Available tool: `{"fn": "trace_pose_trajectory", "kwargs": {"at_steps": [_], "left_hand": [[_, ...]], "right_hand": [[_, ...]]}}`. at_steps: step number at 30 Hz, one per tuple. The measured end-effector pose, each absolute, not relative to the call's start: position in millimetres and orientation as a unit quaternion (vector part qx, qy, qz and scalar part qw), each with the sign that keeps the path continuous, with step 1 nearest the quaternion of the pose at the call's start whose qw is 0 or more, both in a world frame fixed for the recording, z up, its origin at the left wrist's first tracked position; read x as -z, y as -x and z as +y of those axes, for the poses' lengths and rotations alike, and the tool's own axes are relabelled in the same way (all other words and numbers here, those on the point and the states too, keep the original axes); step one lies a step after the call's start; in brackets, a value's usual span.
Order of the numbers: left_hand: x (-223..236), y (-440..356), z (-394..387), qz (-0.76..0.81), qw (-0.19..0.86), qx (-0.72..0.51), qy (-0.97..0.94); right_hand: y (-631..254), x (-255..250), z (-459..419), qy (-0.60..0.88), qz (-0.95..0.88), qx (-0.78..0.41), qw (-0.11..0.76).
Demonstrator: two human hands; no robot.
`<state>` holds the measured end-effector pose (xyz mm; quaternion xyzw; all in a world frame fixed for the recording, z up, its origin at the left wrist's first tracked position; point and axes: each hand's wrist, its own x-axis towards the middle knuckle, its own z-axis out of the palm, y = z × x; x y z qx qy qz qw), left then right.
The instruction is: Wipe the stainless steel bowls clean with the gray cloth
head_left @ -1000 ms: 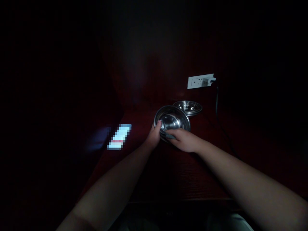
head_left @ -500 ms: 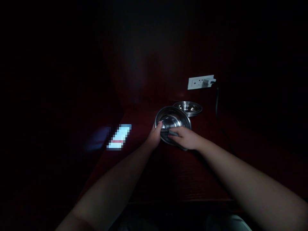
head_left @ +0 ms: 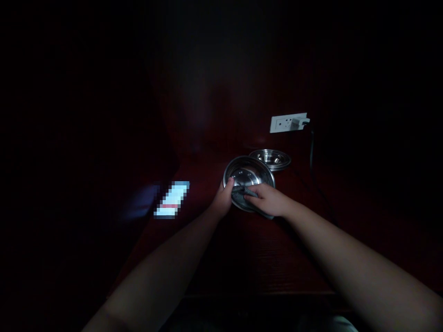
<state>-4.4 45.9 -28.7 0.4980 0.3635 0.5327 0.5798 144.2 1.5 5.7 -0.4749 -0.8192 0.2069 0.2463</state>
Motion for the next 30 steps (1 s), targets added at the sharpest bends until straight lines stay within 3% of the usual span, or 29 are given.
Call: {"fn": "trace_pose_trajectory", "kwargs": {"at_steps": [30], "left_hand": [[36.8,5.8,52.0,0.360,0.578,-0.532,-0.503]], "right_hand": [[-141.2,-8.0,-4.5,0.482,-0.813,-0.223,0.239]]}}
